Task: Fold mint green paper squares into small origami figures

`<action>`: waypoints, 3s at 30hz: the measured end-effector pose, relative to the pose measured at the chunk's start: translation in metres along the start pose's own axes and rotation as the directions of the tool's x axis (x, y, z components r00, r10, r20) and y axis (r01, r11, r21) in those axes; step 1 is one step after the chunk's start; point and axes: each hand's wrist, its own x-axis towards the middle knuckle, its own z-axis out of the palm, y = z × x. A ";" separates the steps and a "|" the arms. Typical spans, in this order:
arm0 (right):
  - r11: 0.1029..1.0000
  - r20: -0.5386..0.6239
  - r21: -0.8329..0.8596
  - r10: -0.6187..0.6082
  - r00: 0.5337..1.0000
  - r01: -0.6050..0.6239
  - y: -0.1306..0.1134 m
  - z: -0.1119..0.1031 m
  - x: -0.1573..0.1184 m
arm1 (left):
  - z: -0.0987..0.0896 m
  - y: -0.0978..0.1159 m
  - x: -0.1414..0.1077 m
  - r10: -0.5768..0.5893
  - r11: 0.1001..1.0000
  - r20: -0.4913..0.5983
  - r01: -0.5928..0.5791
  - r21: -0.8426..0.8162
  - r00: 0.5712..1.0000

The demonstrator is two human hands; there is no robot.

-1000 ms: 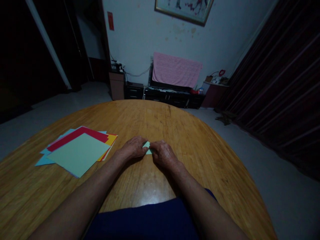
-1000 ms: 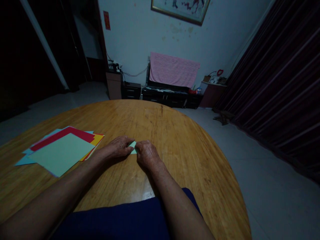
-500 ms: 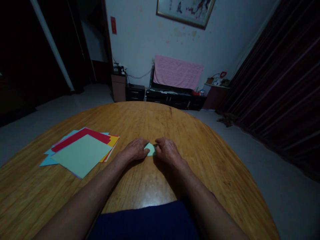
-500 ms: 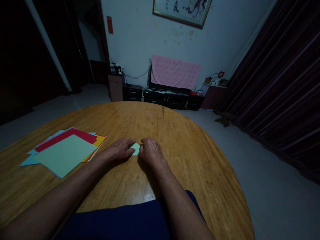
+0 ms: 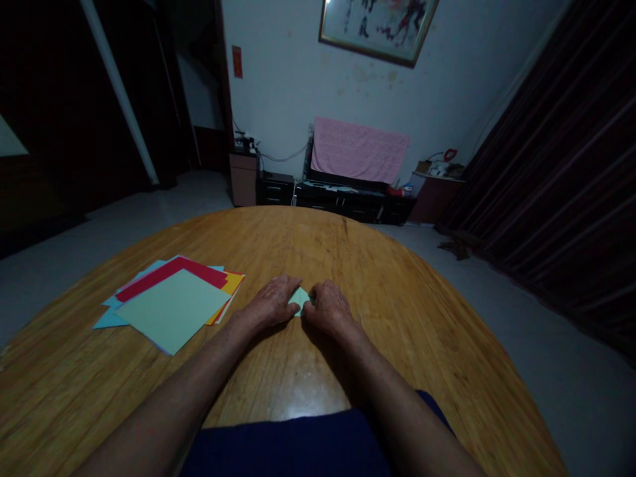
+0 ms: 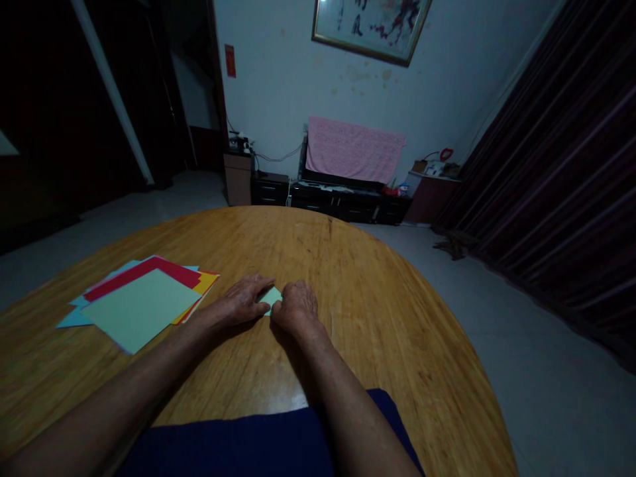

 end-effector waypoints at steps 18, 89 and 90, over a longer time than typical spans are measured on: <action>0.922 -0.031 0.380 -0.065 0.997 0.072 0.023 0.012 0.017 | 0.005 0.009 0.006 -0.204 0.561 0.000 0.117 -0.820 0.979; 0.905 0.061 0.151 -0.410 0.910 0.398 0.032 -0.013 0.002 | -0.004 0.013 -0.009 0.304 0.941 -0.010 -0.298 0.162 0.953; 0.903 0.063 0.141 -0.417 0.907 0.405 0.033 -0.013 0.002 | -0.003 0.014 -0.008 0.308 0.935 -0.002 -0.303 0.186 0.951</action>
